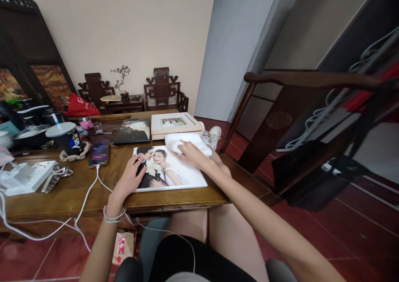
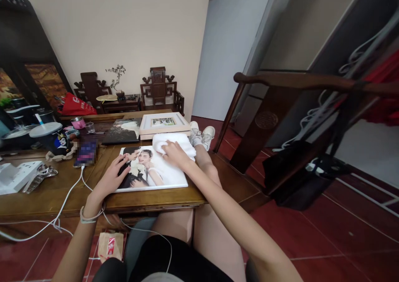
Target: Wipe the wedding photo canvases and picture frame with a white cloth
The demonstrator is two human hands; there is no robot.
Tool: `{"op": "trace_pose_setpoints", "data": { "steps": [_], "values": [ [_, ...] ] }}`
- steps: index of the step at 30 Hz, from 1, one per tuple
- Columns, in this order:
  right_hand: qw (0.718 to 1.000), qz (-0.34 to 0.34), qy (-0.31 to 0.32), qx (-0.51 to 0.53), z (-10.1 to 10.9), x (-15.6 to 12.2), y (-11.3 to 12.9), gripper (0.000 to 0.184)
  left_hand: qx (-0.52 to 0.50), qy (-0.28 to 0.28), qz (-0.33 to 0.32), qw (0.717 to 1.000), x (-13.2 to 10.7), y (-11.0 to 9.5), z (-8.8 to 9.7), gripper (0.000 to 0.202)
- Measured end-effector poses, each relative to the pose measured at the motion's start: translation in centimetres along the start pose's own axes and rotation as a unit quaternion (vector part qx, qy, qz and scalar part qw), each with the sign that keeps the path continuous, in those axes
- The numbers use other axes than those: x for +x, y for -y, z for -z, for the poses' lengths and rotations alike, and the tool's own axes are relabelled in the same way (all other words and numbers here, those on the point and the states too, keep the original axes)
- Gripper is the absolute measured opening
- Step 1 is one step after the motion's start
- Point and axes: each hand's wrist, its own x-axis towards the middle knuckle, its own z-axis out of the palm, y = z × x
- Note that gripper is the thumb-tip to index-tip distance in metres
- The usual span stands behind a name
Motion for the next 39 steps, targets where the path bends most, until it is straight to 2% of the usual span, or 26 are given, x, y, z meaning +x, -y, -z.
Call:
{"op": "trace_pose_setpoints", "data": {
  "steps": [3, 9, 12, 15, 19, 23, 26, 31, 33, 36, 39],
  "values": [
    [1.000, 0.000, 0.001, -0.003, -0.4, -1.0, 0.9, 0.022, -0.001, -0.001, 0.003, 1.000, 0.0, 0.1, 0.0, 0.049],
    [0.999, 0.048, 0.001, 0.010, -0.3, -6.9, 4.1, 0.024, -0.002, -0.003, -0.001, 1.000, 0.1, 0.2, -0.2, 0.050],
    [0.998, 0.064, -0.001, 0.021, -0.1, -8.0, 4.0, 0.024, -0.006, -0.008, -0.003, 1.000, 0.1, 0.3, -0.2, 0.049],
    [0.998, 0.057, -0.016, 0.024, -0.4, -6.7, 2.7, 0.023, -0.008, -0.008, -0.002, 1.000, 0.1, 0.4, -0.3, 0.049],
    [0.999, -0.002, -0.032, 0.015, -1.2, -3.2, 0.5, 0.023, -0.005, -0.007, 0.008, 1.000, 0.0, 0.4, -0.2, 0.050],
    [0.999, -0.031, -0.027, 0.014, -1.3, -2.1, 0.2, 0.026, -0.001, -0.005, 0.012, 1.000, 0.0, 0.3, -0.1, 0.051],
    [0.999, -0.015, -0.021, 0.019, -1.0, -4.5, 1.7, 0.025, 0.001, -0.005, 0.010, 1.000, 0.1, 0.3, -0.1, 0.051],
    [0.998, 0.048, -0.025, 0.031, -0.7, -11.7, 5.2, 0.020, 0.005, -0.008, 0.003, 1.000, 0.2, 0.4, -0.2, 0.051],
    [0.996, 0.081, -0.029, 0.032, -0.6, -13.7, 6.0, 0.017, 0.009, -0.006, 0.001, 1.000, 0.2, 0.4, -0.2, 0.052],
    [0.993, 0.108, -0.018, 0.041, -0.5, -14.0, 5.8, 0.017, 0.014, -0.006, 0.001, 1.000, 0.2, 0.3, -0.1, 0.053],
    [0.994, 0.099, -0.009, 0.055, -0.3, -11.6, 4.5, 0.022, 0.014, -0.005, 0.001, 1.000, 0.2, 0.3, -0.1, 0.052]
  ]
}}
